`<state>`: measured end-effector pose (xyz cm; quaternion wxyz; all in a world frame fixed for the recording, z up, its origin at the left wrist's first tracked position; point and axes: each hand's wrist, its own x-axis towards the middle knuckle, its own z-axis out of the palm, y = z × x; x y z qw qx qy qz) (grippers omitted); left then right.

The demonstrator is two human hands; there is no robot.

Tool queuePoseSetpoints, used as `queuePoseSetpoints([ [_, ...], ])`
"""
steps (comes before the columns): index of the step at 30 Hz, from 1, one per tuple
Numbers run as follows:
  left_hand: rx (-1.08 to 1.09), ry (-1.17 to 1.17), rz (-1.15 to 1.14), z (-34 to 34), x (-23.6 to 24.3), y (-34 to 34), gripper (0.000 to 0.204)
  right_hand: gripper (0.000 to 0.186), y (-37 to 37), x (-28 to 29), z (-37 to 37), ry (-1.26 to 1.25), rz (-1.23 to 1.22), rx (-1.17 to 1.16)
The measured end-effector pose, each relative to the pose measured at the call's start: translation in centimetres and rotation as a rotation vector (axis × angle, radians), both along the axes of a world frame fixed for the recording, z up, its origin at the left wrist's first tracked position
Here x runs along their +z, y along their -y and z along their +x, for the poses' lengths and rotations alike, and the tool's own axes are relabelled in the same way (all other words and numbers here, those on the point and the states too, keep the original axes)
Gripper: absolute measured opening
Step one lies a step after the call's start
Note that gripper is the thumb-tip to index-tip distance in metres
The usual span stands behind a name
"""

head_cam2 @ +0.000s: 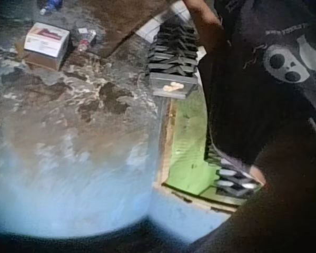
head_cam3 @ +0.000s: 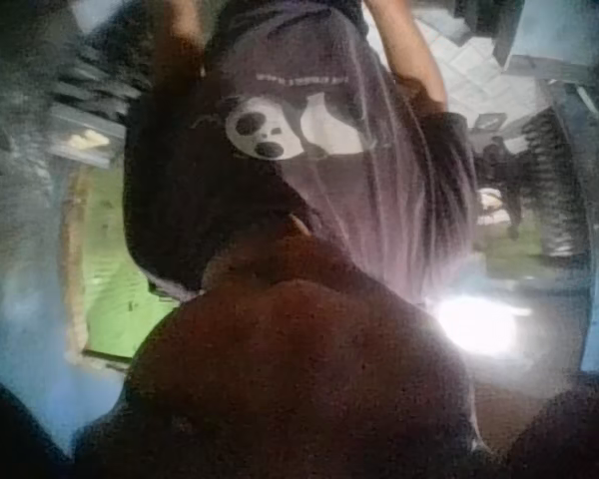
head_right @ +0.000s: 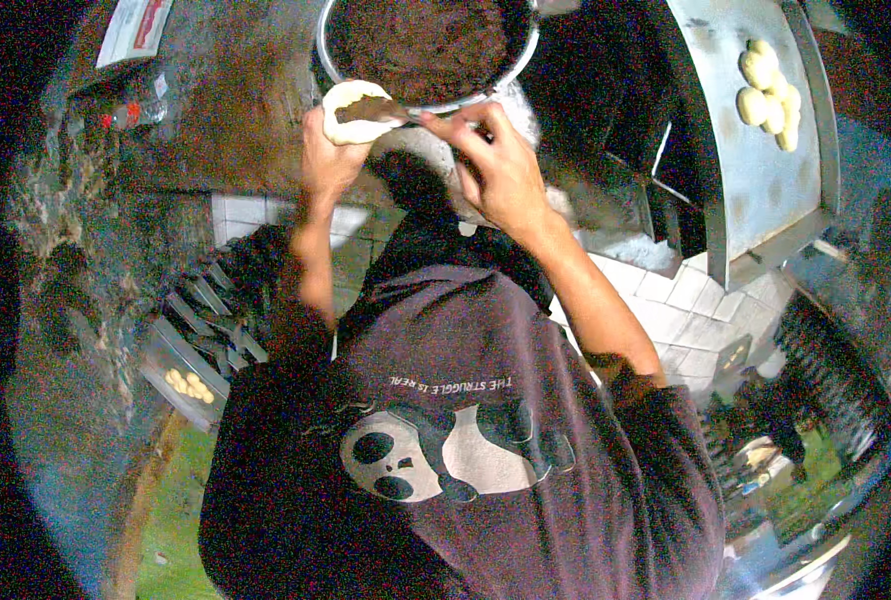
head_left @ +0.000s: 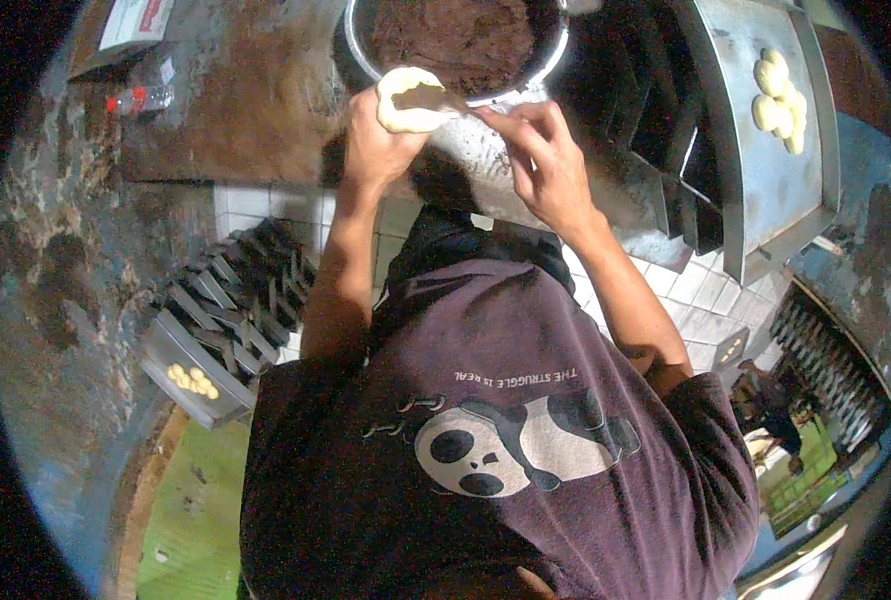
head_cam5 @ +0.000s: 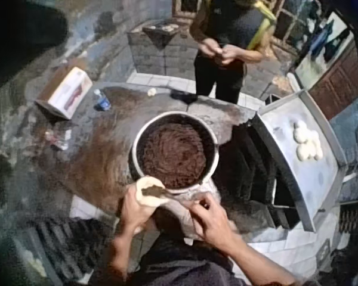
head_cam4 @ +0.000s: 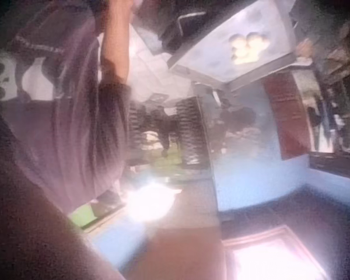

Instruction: The person prepares filled buns by flattening dough portions, scooping a dark filling into the center with a spoon, and pinching the dough closed before placing them onto a metal tray.

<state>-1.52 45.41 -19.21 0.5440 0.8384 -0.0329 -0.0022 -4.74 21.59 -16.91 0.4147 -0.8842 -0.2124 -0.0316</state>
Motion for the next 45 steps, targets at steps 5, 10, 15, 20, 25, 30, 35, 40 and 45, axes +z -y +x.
queuePoseSetpoints([
  [5, 0.107, -0.273, -0.177, -0.2, -3.0, 1.0, 0.044, 0.017, 7.7, -15.9, -6.9, -0.431, -0.295, -0.379],
  [10, -0.367, -0.307, -0.128, 0.3, 1.7, 3.1, 0.028, 0.053, 6.9, -7.0, -3.0, -0.381, -0.083, -0.169],
  [15, -0.704, -0.324, -0.137, 1.4, 2.1, 4.9, 0.037, 0.075, 3.1, 6.2, 1.5, -0.187, 0.138, 0.142],
  [20, -0.767, -0.315, -0.26, 1.8, 6.3, 6.0, 0.046, 0.047, 4.9, 7.5, 1.8, -0.297, 0.248, 0.094],
  [25, -0.588, -0.369, -0.557, 0.3, 6.8, 6.0, 0.044, 0.04, 4.6, 8.8, 0.9, -0.62, 0.676, -0.047],
  [30, -0.379, -0.469, -0.77, -1.5, 7.7, 7.5, 0.038, 0.074, 4.1, 11.5, 0.5, -0.117, 0.174, 0.085],
  [35, -0.299, -0.659, -0.955, -1.4, 9.5, 8.5, 0.037, 0.047, 4.1, 11.9, 2.4, 0.072, 0.116, 0.149],
  [40, -0.246, -0.655, -1.122, -1.2, 11.6, 9.1, 0.047, 0.019, 4.2, 10.3, 1.4, -0.082, 0.413, -0.259],
  [45, -0.129, -0.032, -0.579, -0.1, 13.0, 12.8, 0.033, 0.028, 5.3, 10.1, -0.3, -0.775, 1.373, -0.18],
])
